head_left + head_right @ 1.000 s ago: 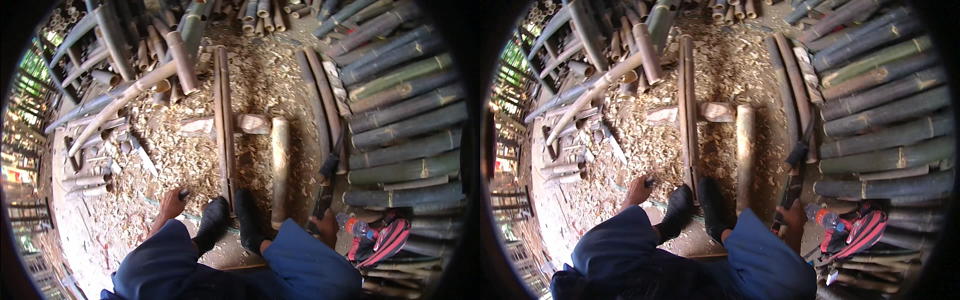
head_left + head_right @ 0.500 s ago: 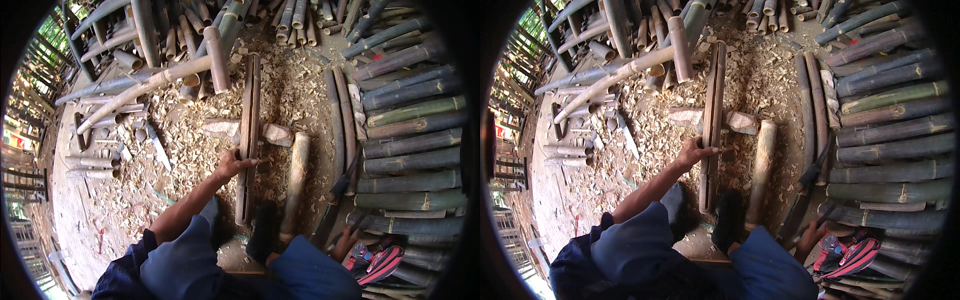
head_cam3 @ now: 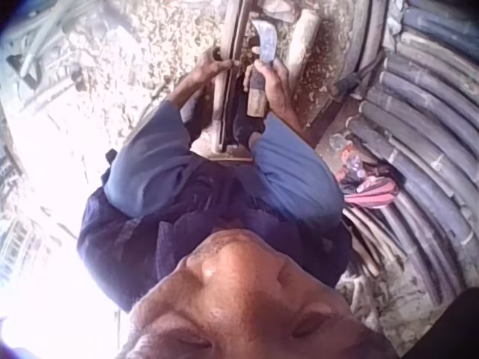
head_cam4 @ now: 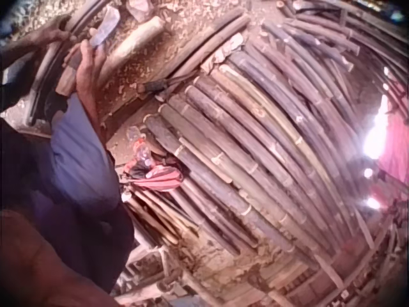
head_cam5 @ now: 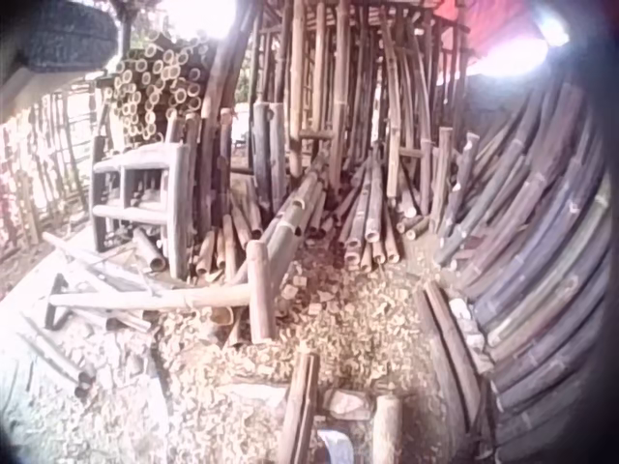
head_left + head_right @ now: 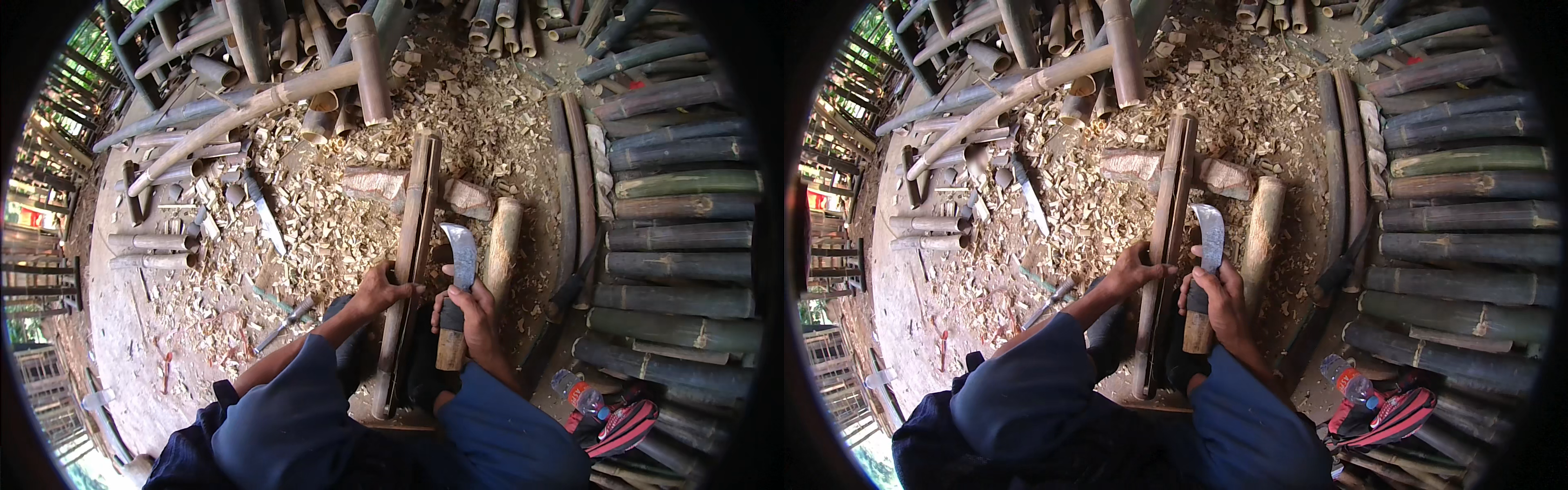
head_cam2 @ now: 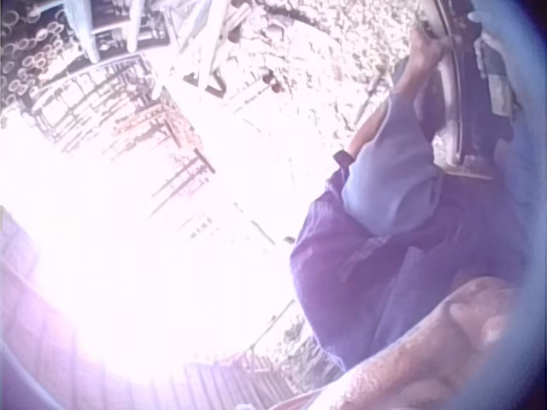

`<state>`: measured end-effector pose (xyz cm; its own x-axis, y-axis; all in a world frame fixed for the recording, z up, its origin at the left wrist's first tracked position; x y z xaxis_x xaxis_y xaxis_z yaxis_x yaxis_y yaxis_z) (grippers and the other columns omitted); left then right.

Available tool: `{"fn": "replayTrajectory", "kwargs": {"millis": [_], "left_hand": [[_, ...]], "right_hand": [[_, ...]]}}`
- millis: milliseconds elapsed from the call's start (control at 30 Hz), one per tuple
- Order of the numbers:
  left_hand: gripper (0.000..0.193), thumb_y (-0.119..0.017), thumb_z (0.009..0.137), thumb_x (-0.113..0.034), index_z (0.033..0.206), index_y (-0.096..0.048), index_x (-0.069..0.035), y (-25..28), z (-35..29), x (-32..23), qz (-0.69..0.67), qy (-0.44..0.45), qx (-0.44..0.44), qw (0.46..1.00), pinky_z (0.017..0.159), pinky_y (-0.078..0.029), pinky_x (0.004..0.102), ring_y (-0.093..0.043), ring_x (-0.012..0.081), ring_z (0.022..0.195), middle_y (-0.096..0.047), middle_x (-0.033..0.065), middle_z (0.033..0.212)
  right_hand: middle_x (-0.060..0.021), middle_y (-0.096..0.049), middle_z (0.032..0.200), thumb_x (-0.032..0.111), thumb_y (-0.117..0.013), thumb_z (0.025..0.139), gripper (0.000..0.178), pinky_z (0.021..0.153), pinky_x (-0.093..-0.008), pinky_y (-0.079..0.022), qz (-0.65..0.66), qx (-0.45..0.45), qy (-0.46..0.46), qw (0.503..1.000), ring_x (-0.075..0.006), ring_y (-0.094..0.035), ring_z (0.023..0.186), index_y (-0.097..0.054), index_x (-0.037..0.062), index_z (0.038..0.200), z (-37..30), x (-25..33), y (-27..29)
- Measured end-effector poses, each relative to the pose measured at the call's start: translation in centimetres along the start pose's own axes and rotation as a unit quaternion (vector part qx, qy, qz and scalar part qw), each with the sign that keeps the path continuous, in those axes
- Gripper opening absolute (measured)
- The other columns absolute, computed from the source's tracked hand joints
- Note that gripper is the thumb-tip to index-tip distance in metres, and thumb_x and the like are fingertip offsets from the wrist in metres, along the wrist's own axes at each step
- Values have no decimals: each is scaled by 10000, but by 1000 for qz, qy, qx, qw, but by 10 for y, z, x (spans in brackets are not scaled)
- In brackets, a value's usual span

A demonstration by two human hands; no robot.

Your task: The person sits on a dirt floor and uses a mallet and a curved blade to split and shave pieces of bamboo poles.

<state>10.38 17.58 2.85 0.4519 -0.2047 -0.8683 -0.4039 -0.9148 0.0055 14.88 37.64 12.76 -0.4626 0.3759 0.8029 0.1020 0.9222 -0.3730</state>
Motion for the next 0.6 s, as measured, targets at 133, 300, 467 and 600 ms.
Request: {"fn": "replayTrajectory", "kwargs": {"millis": [133, 300, 467, 600], "left_hand": [[585, -821, 834, -217, 1266, -561, 78, -9, 17, -9, -63, -4, 8, 998, 899, -539, 343, -678, 207, 996, -707, 165, 1110], [445, -718, 906, -184, 1261, -569, 39, -13, 20, -30, -10, 14, -1, 1000, 862, -542, 348, -672, 208, 974, -702, 161, 1079], [445, -699, 924, -222, 1256, -535, 25, -14, 30, 13, -18, 14, -26, 999, 847, -534, 375, -647, 215, 952, -674, 146, 1049], [457, -685, 944, -270, 1249, -493, 11, -17, 31, 16, -7, -1, -17, 1000, 864, -518, 380, -623, 214, 990, -641, 141, 1071]], "right_hand": [[-122, -629, 772, 213, -495, 1019, 390, 513, -335, -541, -22, -34, 7, 999, -204, -635, 575, -491, -9, 1341, 16, -6, 0], [-148, -627, 739, 289, -410, 1048, 404, 492, -362, -540, 12, -30, 30, 999, -244, -630, 528, -504, 15, 1328, 55, -1, 4], [-166, -627, 733, 275, -394, 1033, 400, 484, -390, -547, 27, -10, -11, 1000, -264, -634, 536, -508, 15, 1315, 82, -7, 1], [-172, -631, 742, 265, -405, 1017, 406, 480, -407, -556, 49, -4, -19, 999, -275, -636, 536, -510, 15, 1319, 84, -9, 5]]}}
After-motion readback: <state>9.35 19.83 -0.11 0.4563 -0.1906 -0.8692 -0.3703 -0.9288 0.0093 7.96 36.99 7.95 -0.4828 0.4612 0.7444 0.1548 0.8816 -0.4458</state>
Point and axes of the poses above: each hand's wrist, its own z-axis towards the middle knuckle, its own y-axis out of the back of the hand, x = y × z, the point moved 1 cm from there along z, towards the middle knuckle
